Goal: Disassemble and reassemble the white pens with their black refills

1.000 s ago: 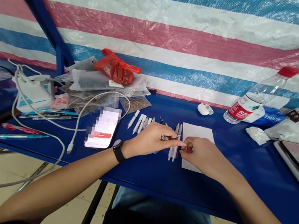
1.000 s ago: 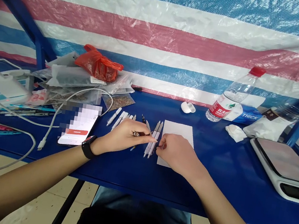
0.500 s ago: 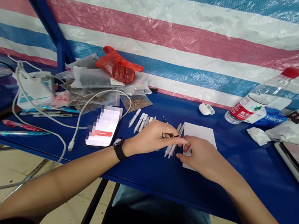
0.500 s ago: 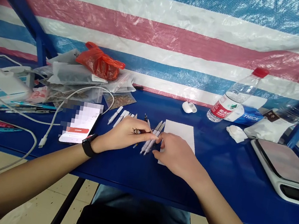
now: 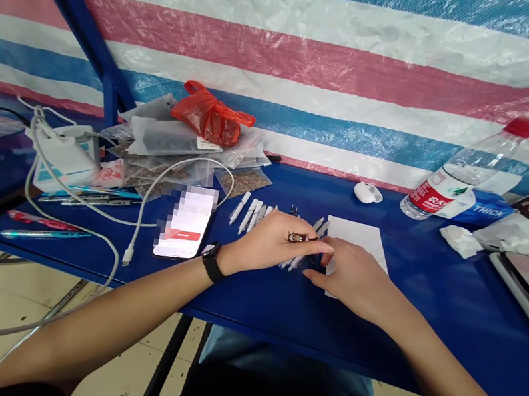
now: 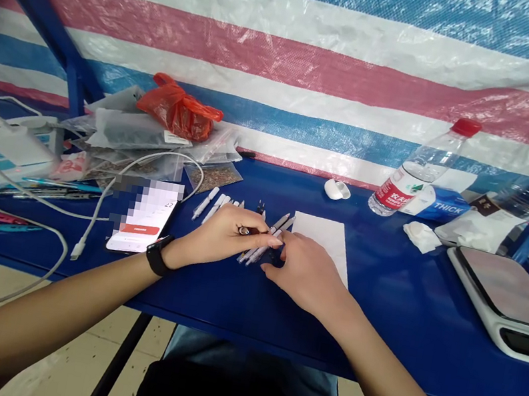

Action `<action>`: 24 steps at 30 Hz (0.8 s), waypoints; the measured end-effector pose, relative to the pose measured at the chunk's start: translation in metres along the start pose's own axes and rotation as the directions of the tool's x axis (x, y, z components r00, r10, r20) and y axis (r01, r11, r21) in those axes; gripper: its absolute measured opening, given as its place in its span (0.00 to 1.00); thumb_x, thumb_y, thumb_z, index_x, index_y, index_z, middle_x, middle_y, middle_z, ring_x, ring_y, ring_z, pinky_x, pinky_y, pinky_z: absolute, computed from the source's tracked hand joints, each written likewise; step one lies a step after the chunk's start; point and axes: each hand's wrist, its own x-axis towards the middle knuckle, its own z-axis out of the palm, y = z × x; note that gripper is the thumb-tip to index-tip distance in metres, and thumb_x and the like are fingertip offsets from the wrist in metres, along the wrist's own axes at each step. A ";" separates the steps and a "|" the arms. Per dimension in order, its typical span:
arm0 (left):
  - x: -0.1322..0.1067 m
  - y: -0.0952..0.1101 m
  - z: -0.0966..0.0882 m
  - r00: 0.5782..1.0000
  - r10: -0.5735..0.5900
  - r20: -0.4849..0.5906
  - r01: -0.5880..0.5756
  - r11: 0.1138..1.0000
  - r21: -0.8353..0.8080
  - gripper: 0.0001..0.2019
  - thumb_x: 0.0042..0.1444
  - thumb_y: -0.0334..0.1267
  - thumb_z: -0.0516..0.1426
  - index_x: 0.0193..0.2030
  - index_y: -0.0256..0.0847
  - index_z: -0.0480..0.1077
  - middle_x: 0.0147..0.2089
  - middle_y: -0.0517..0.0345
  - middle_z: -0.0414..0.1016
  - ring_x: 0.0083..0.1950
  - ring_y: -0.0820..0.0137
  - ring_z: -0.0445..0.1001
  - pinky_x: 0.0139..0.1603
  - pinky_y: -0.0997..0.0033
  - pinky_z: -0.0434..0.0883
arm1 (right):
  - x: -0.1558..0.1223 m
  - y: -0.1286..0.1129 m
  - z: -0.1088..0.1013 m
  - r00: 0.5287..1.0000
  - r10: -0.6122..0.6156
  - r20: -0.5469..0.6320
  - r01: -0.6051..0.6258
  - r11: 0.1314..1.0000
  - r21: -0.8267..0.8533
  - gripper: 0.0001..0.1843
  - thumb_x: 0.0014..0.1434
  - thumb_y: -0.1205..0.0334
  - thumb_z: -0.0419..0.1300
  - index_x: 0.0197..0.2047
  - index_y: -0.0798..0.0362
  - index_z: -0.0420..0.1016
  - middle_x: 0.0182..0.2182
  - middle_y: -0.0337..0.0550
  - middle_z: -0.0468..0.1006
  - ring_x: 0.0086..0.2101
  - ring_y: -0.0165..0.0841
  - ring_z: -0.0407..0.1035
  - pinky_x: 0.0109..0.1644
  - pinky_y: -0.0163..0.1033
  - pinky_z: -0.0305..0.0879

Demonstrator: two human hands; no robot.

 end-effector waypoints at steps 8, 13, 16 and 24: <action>0.000 -0.003 -0.001 1.000 0.012 -0.014 -0.012 1.000 0.004 0.28 0.68 0.55 0.58 0.22 0.35 0.68 0.21 0.63 0.64 0.26 0.78 0.58 0.29 0.73 0.53 | 0.004 -0.005 0.000 1.000 0.023 -0.007 -0.023 0.999 -0.022 0.03 0.64 0.66 0.62 0.39 0.54 0.79 0.36 0.43 0.79 0.37 0.35 0.72 0.39 0.35 0.57; 0.001 -0.003 -0.001 1.000 0.000 -0.029 0.000 1.000 -0.003 0.30 0.67 0.56 0.58 0.21 0.35 0.66 0.20 0.64 0.62 0.25 0.78 0.56 0.28 0.73 0.52 | 0.004 -0.004 0.000 1.000 0.019 -0.002 -0.019 1.000 -0.011 0.06 0.60 0.72 0.60 0.35 0.55 0.78 0.36 0.43 0.80 0.37 0.35 0.74 0.40 0.36 0.58; 0.001 -0.001 0.000 0.999 -0.027 -0.021 0.026 0.999 -0.030 0.29 0.66 0.58 0.59 0.22 0.35 0.67 0.21 0.64 0.63 0.25 0.78 0.57 0.27 0.74 0.53 | 0.005 -0.009 0.000 0.999 0.042 0.007 -0.042 0.999 -0.018 0.05 0.55 0.73 0.61 0.34 0.55 0.76 0.36 0.43 0.81 0.36 0.35 0.73 0.39 0.35 0.58; -0.003 0.008 0.002 0.999 -0.026 0.033 0.030 0.988 -0.149 0.30 0.64 0.60 0.60 0.22 0.35 0.69 0.20 0.61 0.68 0.24 0.78 0.62 0.25 0.76 0.56 | 0.004 -0.001 -0.023 0.991 0.110 -0.079 -0.073 0.925 0.372 0.05 0.50 0.64 0.63 0.32 0.55 0.78 0.27 0.40 0.77 0.28 0.30 0.69 0.32 0.33 0.59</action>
